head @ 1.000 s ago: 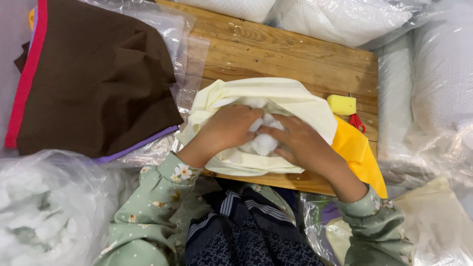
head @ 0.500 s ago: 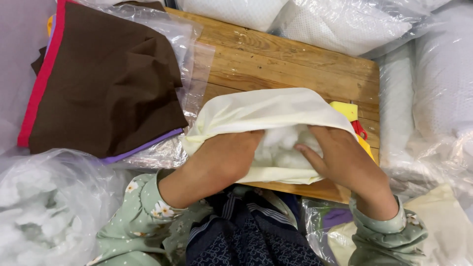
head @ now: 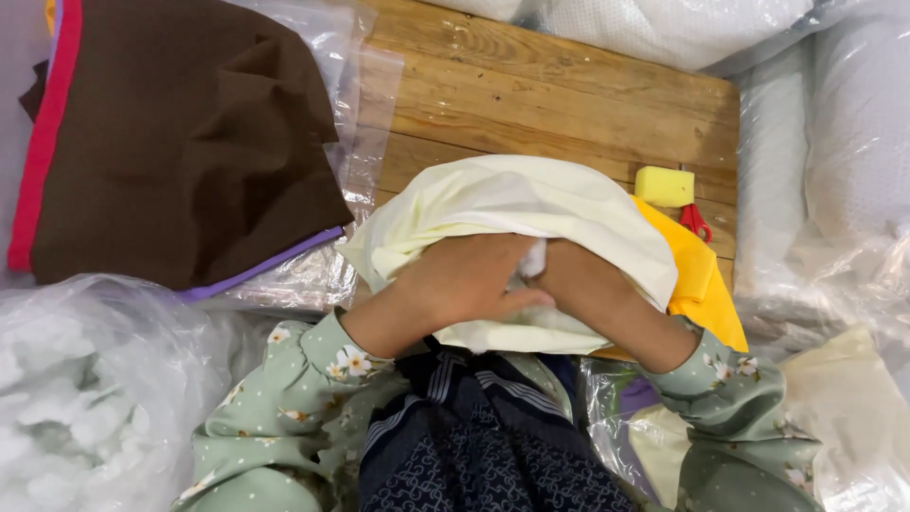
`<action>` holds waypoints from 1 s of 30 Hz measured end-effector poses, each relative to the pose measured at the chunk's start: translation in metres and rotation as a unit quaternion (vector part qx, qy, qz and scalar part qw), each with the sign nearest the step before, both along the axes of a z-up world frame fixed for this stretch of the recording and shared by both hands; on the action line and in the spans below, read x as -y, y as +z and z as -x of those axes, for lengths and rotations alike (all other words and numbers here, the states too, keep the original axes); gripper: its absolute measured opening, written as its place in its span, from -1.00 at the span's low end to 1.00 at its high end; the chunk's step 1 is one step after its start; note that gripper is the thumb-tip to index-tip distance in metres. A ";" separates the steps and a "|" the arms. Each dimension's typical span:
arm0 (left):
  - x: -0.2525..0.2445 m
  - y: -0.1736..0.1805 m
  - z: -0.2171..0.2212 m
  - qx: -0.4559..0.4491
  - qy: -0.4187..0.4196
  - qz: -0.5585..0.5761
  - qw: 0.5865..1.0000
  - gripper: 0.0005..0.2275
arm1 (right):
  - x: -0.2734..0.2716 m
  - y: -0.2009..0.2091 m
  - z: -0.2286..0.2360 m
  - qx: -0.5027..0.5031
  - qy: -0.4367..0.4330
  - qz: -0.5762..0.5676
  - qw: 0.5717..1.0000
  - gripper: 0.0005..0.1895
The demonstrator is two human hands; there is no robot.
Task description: Stuffing a white fabric pillowcase with fiberfill material on a wooden workbench.
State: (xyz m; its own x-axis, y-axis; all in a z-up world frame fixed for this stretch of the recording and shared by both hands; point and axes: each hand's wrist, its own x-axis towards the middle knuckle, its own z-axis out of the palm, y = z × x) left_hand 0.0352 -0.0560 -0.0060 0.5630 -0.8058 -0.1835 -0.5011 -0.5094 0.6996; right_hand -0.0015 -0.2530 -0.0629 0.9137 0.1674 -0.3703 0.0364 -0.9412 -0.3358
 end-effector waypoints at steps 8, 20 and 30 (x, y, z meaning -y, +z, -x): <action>-0.051 -0.011 -0.019 0.036 -0.007 -0.008 0.999 -0.22 | -0.024 0.126 0.007 0.092 0.082 0.051 0.991 -0.56; -0.013 -0.006 0.017 0.107 0.009 -0.022 0.994 -0.36 | 0.024 0.034 0.040 0.041 0.120 0.119 0.985 -0.72; -0.035 -0.002 0.001 0.160 0.022 -0.034 0.986 -0.46 | 0.036 0.054 0.030 0.089 0.177 0.051 0.979 -0.71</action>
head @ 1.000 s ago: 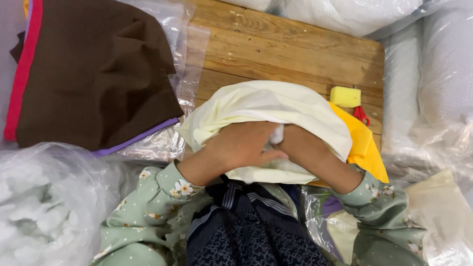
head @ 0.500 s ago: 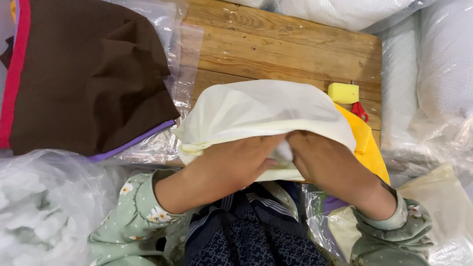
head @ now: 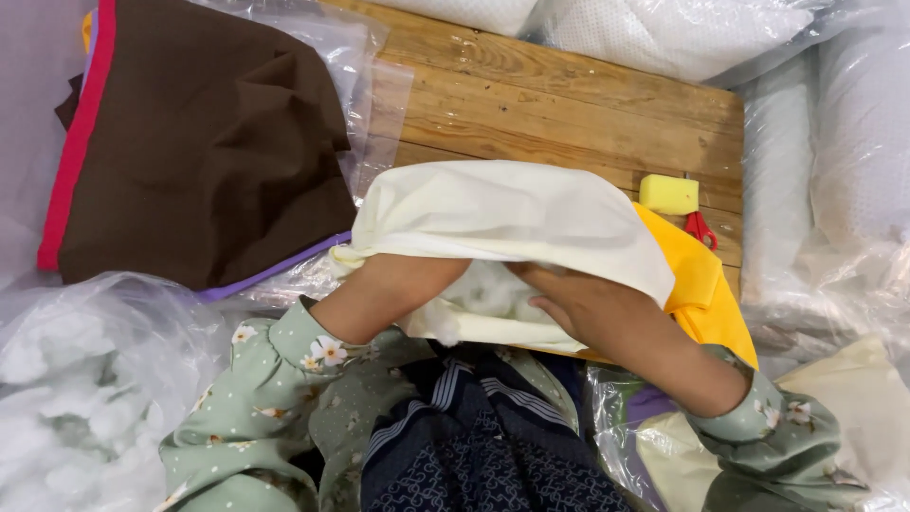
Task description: Stuffing a white fabric pillowcase with fiberfill material on a wooden workbench.
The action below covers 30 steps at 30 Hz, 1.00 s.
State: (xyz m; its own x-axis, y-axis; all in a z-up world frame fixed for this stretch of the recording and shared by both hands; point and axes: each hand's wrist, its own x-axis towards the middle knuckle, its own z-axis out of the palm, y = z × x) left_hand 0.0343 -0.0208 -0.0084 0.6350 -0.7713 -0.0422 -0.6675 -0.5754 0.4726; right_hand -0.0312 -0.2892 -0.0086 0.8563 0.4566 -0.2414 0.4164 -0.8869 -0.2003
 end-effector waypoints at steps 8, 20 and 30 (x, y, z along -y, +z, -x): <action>-0.005 0.001 -0.013 0.045 0.005 -0.009 0.999 -0.56 | 0.004 0.034 0.006 0.019 0.047 -0.054 0.997 -0.52; -0.057 0.101 -0.019 -0.067 -0.033 -0.022 0.997 -0.41 | 0.014 0.087 0.011 0.200 0.064 0.013 0.978 -0.52; -0.085 0.049 -0.040 0.504 -0.002 -0.050 0.862 -0.75 | 0.084 0.037 0.002 0.241 0.067 0.050 0.967 -0.34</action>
